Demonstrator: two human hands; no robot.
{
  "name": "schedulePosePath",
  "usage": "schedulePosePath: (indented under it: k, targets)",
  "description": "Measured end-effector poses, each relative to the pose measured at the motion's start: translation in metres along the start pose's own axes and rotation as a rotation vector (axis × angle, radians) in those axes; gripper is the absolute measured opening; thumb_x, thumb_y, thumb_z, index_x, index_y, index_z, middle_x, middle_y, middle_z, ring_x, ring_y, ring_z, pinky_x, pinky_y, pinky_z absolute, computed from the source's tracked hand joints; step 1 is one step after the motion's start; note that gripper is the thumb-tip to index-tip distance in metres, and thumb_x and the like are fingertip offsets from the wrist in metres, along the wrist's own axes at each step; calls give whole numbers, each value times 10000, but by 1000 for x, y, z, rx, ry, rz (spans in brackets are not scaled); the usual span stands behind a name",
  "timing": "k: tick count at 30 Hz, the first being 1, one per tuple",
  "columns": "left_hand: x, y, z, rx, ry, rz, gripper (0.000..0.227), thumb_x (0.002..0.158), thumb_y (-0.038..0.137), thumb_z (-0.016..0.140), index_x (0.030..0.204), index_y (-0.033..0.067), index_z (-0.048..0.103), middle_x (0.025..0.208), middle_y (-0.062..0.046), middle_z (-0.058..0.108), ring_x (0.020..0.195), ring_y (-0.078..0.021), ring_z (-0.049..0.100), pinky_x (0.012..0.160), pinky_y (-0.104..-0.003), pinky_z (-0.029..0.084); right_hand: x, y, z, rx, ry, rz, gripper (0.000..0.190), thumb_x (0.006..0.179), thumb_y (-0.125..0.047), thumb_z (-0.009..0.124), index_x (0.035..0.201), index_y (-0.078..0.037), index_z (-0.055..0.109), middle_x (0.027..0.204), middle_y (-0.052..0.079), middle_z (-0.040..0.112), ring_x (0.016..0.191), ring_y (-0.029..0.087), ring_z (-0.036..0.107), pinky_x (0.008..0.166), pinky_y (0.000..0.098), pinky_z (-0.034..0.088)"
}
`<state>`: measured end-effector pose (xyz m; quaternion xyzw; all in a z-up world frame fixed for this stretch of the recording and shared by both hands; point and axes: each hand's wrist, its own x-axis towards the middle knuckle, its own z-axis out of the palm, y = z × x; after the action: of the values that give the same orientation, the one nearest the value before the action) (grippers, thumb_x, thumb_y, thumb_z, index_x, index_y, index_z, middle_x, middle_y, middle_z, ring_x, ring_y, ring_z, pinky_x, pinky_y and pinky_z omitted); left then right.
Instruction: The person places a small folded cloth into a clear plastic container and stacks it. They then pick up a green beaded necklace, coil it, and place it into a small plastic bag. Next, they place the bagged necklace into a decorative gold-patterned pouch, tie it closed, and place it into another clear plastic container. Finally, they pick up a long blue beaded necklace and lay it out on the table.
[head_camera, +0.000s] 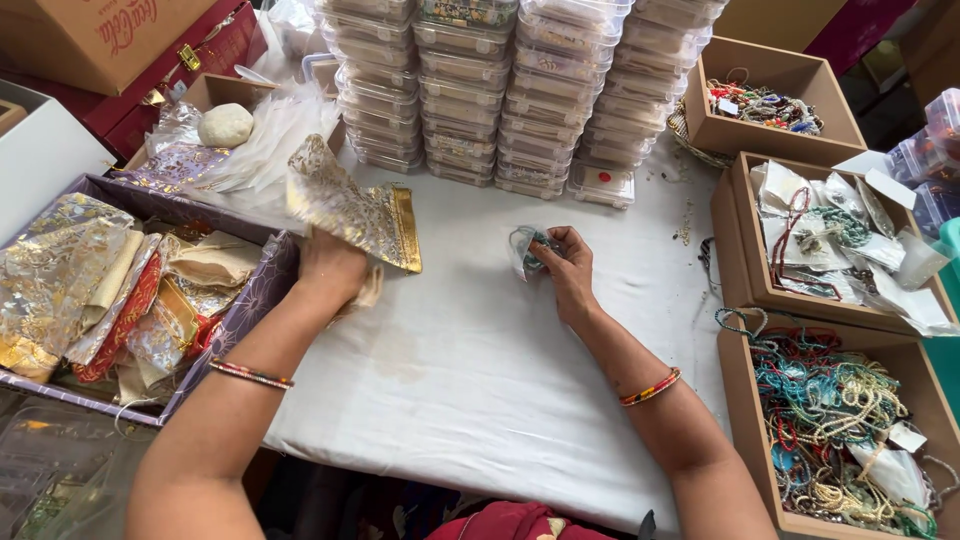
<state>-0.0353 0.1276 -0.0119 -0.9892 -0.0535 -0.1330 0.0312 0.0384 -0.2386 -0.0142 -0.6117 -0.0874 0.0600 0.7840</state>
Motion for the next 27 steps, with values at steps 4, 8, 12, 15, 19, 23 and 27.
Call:
schedulePosePath:
  k: [4, 8, 12, 15, 19, 23, 27]
  targets:
    - [-2, -5, 25, 12, -38, 91, 407, 858, 106, 636, 1257, 36, 676, 1250, -198, 681, 1104, -348, 695, 947, -443, 566, 0, 2, -3, -85, 7, -9, 164, 930, -91, 741, 1022, -79, 605, 892, 18, 675, 774, 82, 621, 658, 265, 508]
    - [1, -5, -46, 101, -378, 49, 221, 967, 112, 624, 1125, 105, 779, 1149, -163, 756, 1025, -283, 749, 909, -431, 597, 1, 0, -3, -95, 4, 2, 167, 927, -112, 747, 1018, -90, 608, 883, 16, 676, 774, 81, 621, 661, 271, 509]
    - [-1, -61, -126, -63, 6, -114, 177, 978, 130, 616, 1079, 176, 754, 1045, -156, 743, 919, -350, 733, 786, -484, 586, 0, -2, -1, -69, -4, 20, 171, 924, -103, 743, 1021, -84, 604, 891, 26, 678, 763, 91, 637, 647, 273, 528]
    - [-10, -143, -148, -15, 203, -239, 124, 999, 143, 659, 1062, 170, 762, 961, -159, 745, 876, -369, 721, 765, -487, 568, -2, -4, 1, -53, -1, 34, 165, 923, -96, 737, 1019, -73, 605, 887, 35, 683, 746, 103, 648, 627, 282, 540]
    - [-27, -228, -142, 167, 214, -329, 106, 1010, 125, 690, 1041, 126, 791, 850, -204, 744, 854, -385, 739, 811, -478, 587, 1, 0, -2, -62, 11, 20, 173, 927, -88, 742, 1027, -68, 603, 895, 32, 681, 756, 98, 645, 630, 274, 532]
    - [-43, -184, -172, 589, 242, -305, 224, 861, 272, 715, 1039, 149, 773, 998, -147, 743, 961, -294, 722, 814, -392, 587, 2, 0, -1, -65, 3, -10, 167, 929, -88, 743, 1023, -65, 607, 893, 31, 678, 757, 96, 643, 631, 269, 527]
    - [-32, -97, -177, 317, 239, -100, 293, 843, 274, 798, 1108, 160, 747, 1138, -106, 716, 1033, -282, 692, 841, -404, 571, 2, 1, -3, -67, -3, 9, 180, 922, -97, 751, 1019, -71, 602, 889, 26, 679, 759, 93, 641, 633, 266, 527]
